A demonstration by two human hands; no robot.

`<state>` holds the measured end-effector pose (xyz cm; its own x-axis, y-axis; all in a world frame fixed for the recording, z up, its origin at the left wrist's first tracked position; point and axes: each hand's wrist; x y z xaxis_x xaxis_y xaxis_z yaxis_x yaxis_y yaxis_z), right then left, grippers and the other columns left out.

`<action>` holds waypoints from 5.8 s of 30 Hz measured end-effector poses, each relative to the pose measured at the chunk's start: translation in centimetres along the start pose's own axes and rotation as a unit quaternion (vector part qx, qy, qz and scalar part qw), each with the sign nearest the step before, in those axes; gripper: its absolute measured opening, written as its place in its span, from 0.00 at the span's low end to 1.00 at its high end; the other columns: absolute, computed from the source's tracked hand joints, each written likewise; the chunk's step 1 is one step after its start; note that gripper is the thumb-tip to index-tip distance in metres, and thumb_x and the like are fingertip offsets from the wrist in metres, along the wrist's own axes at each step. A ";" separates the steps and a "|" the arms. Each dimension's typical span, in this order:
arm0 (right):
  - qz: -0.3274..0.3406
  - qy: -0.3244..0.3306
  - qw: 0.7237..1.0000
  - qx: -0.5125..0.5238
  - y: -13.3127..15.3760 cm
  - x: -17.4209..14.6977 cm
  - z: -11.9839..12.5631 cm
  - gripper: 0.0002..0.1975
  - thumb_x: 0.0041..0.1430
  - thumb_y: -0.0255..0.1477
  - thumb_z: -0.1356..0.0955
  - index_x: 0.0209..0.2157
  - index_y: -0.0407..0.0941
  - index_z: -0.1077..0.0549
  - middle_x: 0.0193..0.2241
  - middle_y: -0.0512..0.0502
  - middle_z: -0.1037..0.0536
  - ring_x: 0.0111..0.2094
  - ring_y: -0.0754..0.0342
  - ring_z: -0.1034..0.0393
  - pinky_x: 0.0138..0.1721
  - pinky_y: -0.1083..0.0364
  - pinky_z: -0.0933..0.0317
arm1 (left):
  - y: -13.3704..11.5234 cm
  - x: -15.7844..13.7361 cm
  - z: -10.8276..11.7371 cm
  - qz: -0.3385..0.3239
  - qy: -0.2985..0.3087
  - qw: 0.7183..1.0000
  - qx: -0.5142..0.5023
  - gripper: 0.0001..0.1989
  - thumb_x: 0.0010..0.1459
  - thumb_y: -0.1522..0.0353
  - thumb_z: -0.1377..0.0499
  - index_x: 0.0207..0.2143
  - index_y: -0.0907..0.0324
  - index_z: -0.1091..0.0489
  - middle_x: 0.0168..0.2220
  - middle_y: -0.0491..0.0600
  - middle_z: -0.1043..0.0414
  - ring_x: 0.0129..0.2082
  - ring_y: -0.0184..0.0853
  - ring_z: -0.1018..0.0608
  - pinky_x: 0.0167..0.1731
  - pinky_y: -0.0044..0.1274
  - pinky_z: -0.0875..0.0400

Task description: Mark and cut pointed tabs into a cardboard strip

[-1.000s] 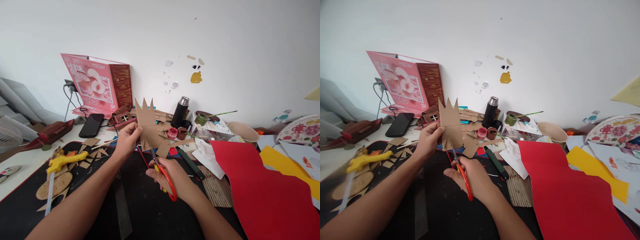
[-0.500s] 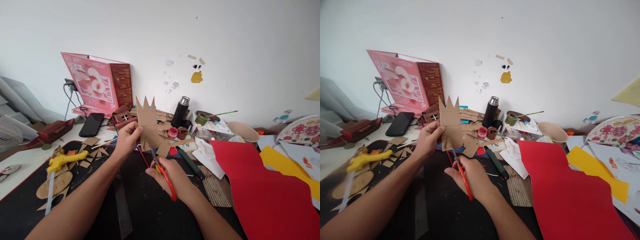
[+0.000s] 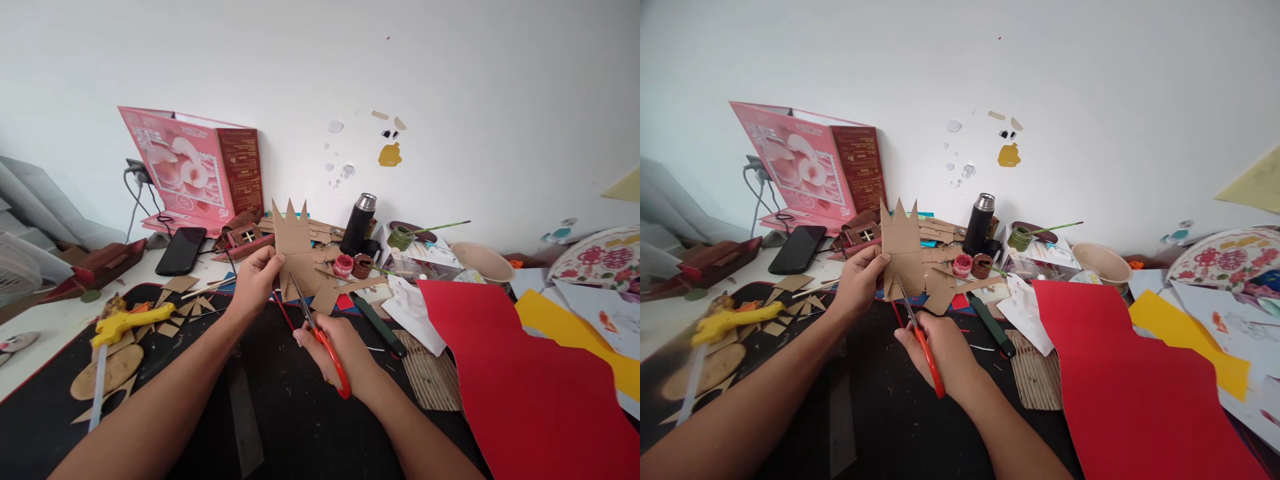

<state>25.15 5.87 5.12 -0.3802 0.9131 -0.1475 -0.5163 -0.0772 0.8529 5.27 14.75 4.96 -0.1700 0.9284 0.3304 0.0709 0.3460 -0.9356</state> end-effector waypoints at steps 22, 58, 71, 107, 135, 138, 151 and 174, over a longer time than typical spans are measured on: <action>0.067 -0.068 0.993 -0.067 0.1 0.3 -1.2 0.11 0.72 0.32 0.33 0.32 0.47 0.30 0.24 0.50 0.25 0.24 0.53 0.32 0.31 0.56 0.44 | 0.2 0.0 -0.1 -0.006 -0.009 1.000 0.001 0.19 0.57 0.58 0.32 0.22 0.54 0.37 0.16 0.39 0.41 0.15 0.27 0.39 0.16 0.19 0.45; 0.026 0.090 0.990 0.104 0.6 -0.6 1.4 0.34 0.54 0.54 0.17 0.49 0.46 0.25 0.32 0.47 0.15 0.31 0.49 0.22 0.33 0.56 0.34 | -0.6 -0.2 0.1 0.006 -0.003 1.000 -0.005 0.21 0.56 0.57 0.32 0.22 0.54 0.40 0.17 0.38 0.46 0.17 0.25 0.43 0.17 0.18 0.47; 0.018 0.122 0.984 0.127 -0.1 -0.6 1.9 0.44 0.51 0.52 0.15 0.63 0.47 0.25 0.40 0.44 0.13 0.38 0.45 0.15 0.37 0.55 0.30 | -1.0 -0.2 0.0 0.006 0.010 1.000 -0.010 0.21 0.55 0.57 0.32 0.22 0.54 0.40 0.17 0.37 0.46 0.16 0.25 0.45 0.16 0.19 0.48; 0.001 0.028 0.986 0.165 -0.3 0.2 0.4 0.28 0.68 0.57 0.27 0.40 0.45 0.27 0.22 0.56 0.26 0.15 0.60 0.34 0.19 0.62 0.41 | -0.2 -1.2 -0.8 0.003 0.032 0.999 0.012 0.19 0.61 0.57 0.34 0.23 0.55 0.35 0.17 0.39 0.41 0.16 0.27 0.40 0.16 0.20 0.46; -0.008 0.012 0.996 0.093 -0.9 0.5 -0.1 0.13 0.77 0.37 0.35 0.36 0.47 0.30 0.16 0.59 0.32 0.13 0.59 0.35 0.17 0.62 0.42 | 0.0 -1.2 -1.2 0.014 0.027 0.999 0.028 0.20 0.57 0.55 0.33 0.22 0.54 0.37 0.17 0.39 0.42 0.17 0.27 0.39 0.19 0.20 0.45; -0.013 0.007 0.996 0.087 -0.9 0.6 -0.2 0.12 0.76 0.36 0.36 0.36 0.47 0.30 0.16 0.59 0.33 0.13 0.58 0.35 0.16 0.62 0.42 | 0.1 -1.2 -1.2 0.015 0.028 0.999 0.029 0.21 0.57 0.55 0.33 0.22 0.54 0.37 0.17 0.40 0.41 0.17 0.27 0.39 0.19 0.20 0.45; -0.020 -0.002 0.998 0.061 -0.6 0.7 -0.3 0.12 0.76 0.34 0.35 0.35 0.47 0.31 0.18 0.58 0.32 0.13 0.58 0.34 0.15 0.63 0.42 | 0.3 -1.1 -1.2 0.014 0.034 0.999 0.033 0.20 0.57 0.55 0.33 0.22 0.54 0.36 0.18 0.39 0.42 0.17 0.27 0.40 0.18 0.20 0.45; -0.018 -0.035 0.994 0.101 -1.1 0.8 -1.0 0.12 0.72 0.36 0.30 0.34 0.48 0.29 0.17 0.57 0.33 0.13 0.58 0.38 0.18 0.59 0.47 | 0.9 -1.1 -1.1 0.028 0.035 0.998 0.036 0.20 0.57 0.55 0.33 0.23 0.55 0.37 0.18 0.39 0.41 0.18 0.27 0.39 0.19 0.19 0.44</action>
<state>24.63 6.24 3.60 -0.3064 0.9398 -0.1513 -0.3615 0.0321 0.9318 6.59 14.22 3.86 -0.0992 0.9542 0.2824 0.0081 0.2845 -0.9586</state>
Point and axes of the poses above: each hand's wrist, its own x-axis towards the middle knuckle, its own z-axis out of the back of the hand, y = z × x
